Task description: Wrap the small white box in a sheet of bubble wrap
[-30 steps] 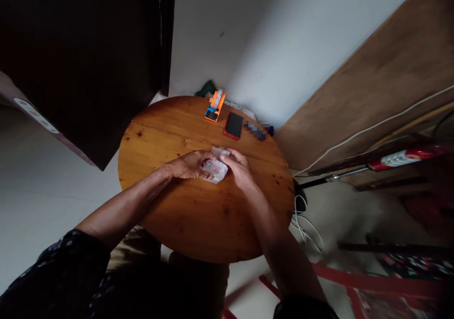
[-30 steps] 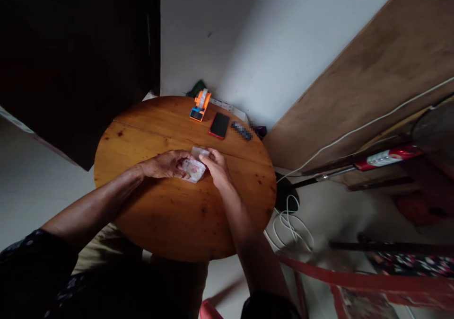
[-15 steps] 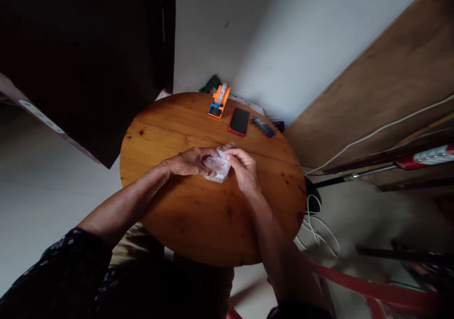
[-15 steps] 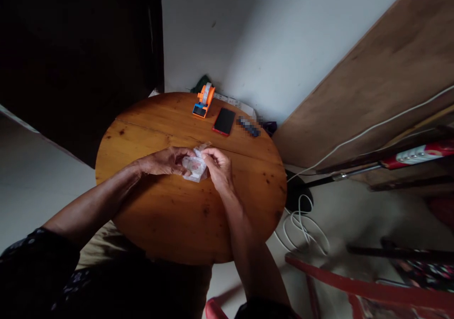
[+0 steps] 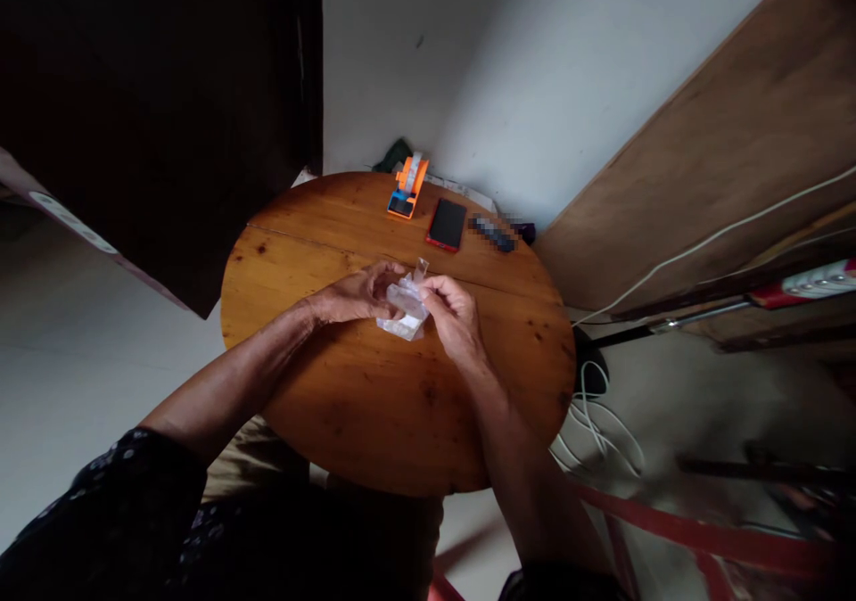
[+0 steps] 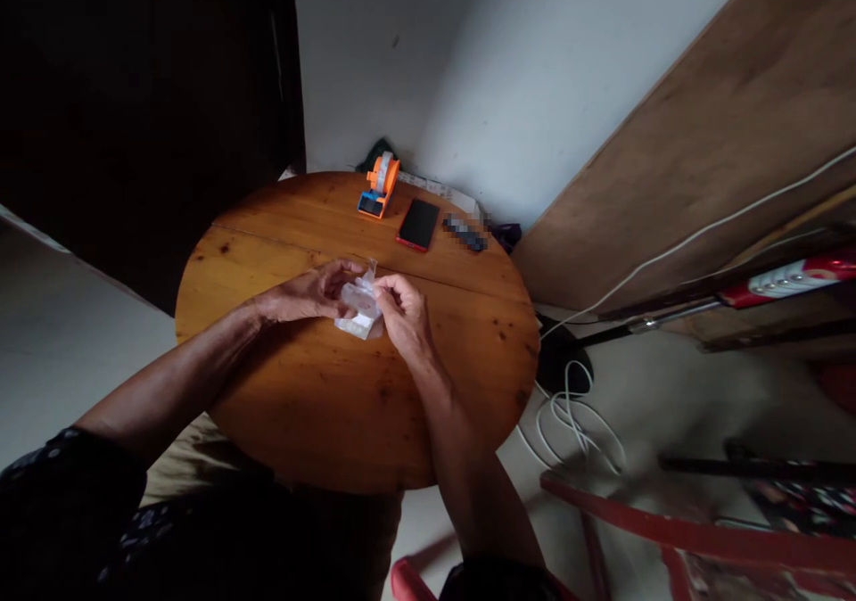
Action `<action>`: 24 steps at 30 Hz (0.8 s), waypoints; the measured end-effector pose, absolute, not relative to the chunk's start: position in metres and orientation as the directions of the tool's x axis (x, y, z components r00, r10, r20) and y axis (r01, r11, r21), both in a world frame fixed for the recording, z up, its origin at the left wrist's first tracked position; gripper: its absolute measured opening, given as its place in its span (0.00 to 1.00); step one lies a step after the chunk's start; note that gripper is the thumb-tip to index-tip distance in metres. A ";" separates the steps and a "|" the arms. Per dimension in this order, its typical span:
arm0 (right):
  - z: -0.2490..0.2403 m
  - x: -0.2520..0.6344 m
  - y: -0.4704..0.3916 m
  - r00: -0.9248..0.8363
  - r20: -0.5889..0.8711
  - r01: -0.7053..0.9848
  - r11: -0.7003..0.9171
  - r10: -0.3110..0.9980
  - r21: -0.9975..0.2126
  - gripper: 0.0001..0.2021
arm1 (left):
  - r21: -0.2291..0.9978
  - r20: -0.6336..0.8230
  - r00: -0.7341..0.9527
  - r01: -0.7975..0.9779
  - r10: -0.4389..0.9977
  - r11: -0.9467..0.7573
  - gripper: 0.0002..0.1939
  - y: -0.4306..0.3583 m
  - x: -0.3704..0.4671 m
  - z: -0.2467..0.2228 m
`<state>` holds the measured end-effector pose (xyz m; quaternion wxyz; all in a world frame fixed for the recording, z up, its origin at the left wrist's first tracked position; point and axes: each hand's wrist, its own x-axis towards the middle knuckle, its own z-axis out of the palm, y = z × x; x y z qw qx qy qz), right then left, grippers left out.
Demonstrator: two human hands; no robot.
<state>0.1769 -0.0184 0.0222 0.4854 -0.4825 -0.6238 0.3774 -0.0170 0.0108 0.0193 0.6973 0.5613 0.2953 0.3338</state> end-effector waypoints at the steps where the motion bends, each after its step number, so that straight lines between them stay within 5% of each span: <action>1: 0.021 0.176 -0.019 -0.069 0.236 0.234 0.245 0.969 -0.941 0.07 | 0.976 -0.049 0.610 -0.140 0.791 0.169 0.40 0.011 -0.017 0.020; 5: 0.018 0.176 -0.018 -0.077 0.208 0.225 0.220 0.975 -0.949 0.08 | 0.958 -0.107 0.619 -0.144 0.778 0.246 0.46 0.010 -0.017 0.020; 10: 0.019 0.180 -0.016 -0.120 0.124 0.182 0.145 0.985 -0.972 0.14 | 0.966 -0.119 0.601 -0.115 0.791 0.233 0.37 0.010 -0.016 0.021; 15: 0.021 0.181 -0.018 -0.316 0.057 0.132 0.104 0.947 -0.986 0.31 | 0.974 -0.123 0.583 -0.083 0.803 0.209 0.34 0.014 -0.017 0.019; 24: 0.005 0.183 -0.010 -0.256 -0.019 0.137 0.017 0.966 -0.990 0.34 | 0.983 -0.076 0.544 -0.099 0.836 0.154 0.34 0.013 -0.017 0.012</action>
